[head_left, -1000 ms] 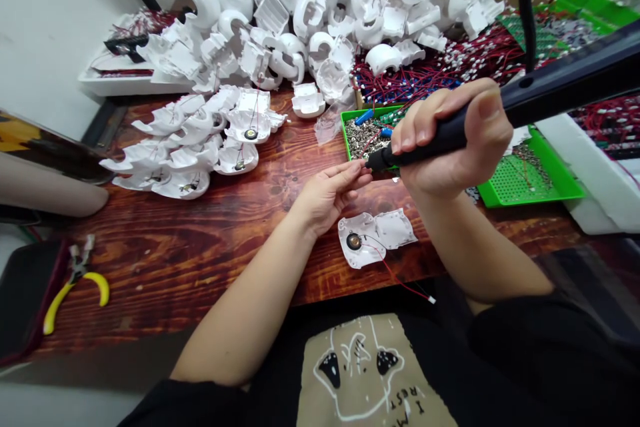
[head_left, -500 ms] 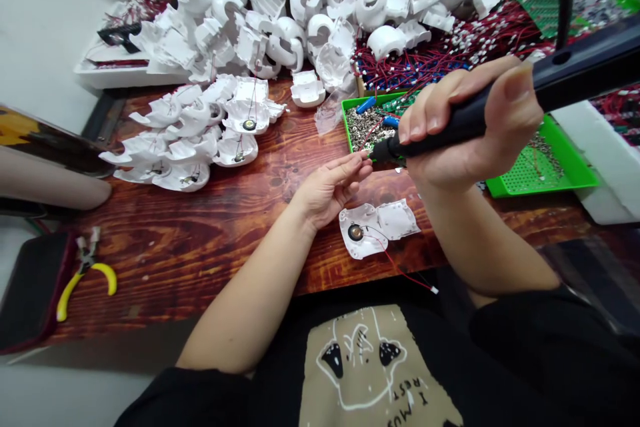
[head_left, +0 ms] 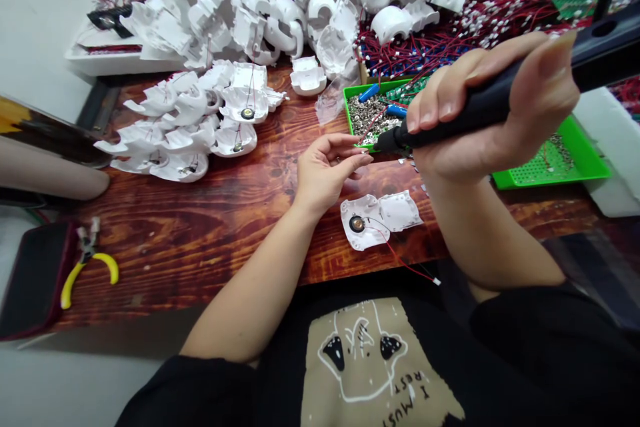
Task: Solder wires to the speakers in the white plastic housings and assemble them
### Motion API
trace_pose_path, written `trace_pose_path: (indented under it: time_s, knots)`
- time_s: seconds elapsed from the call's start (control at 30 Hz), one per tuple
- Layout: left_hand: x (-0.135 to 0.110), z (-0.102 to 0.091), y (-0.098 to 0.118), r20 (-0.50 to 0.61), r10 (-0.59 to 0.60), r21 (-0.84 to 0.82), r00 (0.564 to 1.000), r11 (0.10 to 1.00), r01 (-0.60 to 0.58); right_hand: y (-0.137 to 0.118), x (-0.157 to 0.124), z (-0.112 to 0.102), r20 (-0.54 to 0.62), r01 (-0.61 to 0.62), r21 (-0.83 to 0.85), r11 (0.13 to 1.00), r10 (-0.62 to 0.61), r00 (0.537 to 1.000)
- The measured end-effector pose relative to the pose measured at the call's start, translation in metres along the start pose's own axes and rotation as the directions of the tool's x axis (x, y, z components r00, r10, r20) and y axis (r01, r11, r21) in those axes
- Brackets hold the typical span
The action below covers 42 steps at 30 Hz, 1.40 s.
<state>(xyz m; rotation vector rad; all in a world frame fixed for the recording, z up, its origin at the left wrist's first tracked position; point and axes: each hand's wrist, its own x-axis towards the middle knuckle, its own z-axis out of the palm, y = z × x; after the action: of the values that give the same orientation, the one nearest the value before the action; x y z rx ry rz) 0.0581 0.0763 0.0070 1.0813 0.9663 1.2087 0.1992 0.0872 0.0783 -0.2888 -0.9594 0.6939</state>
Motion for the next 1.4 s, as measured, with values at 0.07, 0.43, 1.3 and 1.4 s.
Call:
trace_pose_path:
  time_s: [0.07, 0.43, 1.3, 1.4]
  knots:
    - [-0.001, 0.000, 0.000, -0.003, 0.025, -0.007, 1.000, 1.000, -0.025, -0.001, -0.001, 0.001, 0.010, -0.016, -0.040, 0.999, 0.017, 1.000]
    - [-0.002, 0.002, 0.001, 0.009, 0.035, -0.023, 0.999, 0.999, -0.034, -0.004, -0.002, 0.006, -0.041, -0.013, -0.065, 0.998, 0.010, 0.999]
    - [-0.002, 0.006, -0.014, -0.050, 0.211, -0.034, 0.976, 0.977, -0.213, -0.001, 0.000, 0.012, -0.129, -0.065, -0.130, 0.989, 0.048, 0.991]
    - [-0.003, 0.008, -0.016, -0.059, 0.236, -0.048, 0.970, 0.970, -0.239, -0.004, -0.002, 0.014, -0.148, -0.073, -0.144, 0.987, 0.052, 0.988]
